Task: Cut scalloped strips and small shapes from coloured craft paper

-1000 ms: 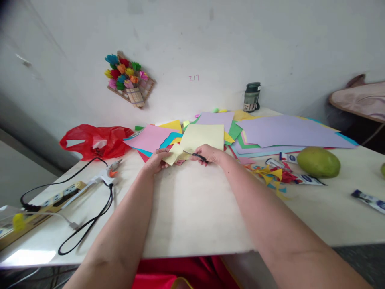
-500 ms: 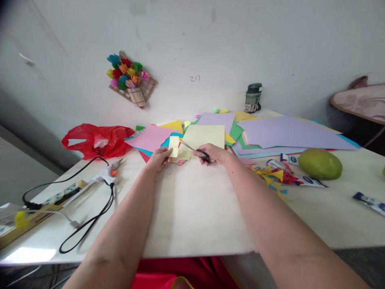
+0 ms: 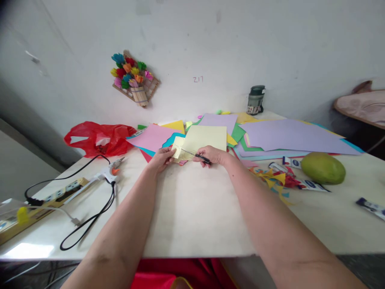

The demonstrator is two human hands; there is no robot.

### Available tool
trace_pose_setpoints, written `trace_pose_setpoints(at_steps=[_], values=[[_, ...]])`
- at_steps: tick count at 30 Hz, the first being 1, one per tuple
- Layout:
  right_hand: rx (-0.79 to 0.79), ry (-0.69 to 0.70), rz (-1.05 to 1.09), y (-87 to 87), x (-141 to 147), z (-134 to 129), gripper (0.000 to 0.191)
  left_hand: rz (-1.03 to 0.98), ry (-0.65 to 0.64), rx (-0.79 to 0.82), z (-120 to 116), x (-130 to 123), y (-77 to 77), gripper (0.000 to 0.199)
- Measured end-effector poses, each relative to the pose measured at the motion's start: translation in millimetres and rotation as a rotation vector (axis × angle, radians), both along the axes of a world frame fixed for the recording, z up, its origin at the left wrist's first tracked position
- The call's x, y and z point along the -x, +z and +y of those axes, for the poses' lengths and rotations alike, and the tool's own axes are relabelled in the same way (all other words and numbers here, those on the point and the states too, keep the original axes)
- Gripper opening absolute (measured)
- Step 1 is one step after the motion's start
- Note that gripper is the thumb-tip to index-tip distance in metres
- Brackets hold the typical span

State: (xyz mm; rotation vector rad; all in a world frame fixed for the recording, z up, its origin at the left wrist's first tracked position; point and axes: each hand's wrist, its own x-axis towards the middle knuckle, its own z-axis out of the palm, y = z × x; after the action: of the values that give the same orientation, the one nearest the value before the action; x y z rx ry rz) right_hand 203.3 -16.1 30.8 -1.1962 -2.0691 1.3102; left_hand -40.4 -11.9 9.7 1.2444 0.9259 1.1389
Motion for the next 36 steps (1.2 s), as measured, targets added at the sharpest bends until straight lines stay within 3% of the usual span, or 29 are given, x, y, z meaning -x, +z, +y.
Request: trace_pose_setpoints(at_steps=[25, 36], values=[[0.008, -0.032, 0.023, -5.5, 5.2, 2.7, 0.038, 0.142, -0.178, -0.07, -0.1, -1.3, 0.7, 0.04], [0.0, -0.053, 0.015, -5.2, 6.5, 2.8, 0.031, 0.139, -0.155, -0.049, -1.8, -2.2, 1.8, 0.041]])
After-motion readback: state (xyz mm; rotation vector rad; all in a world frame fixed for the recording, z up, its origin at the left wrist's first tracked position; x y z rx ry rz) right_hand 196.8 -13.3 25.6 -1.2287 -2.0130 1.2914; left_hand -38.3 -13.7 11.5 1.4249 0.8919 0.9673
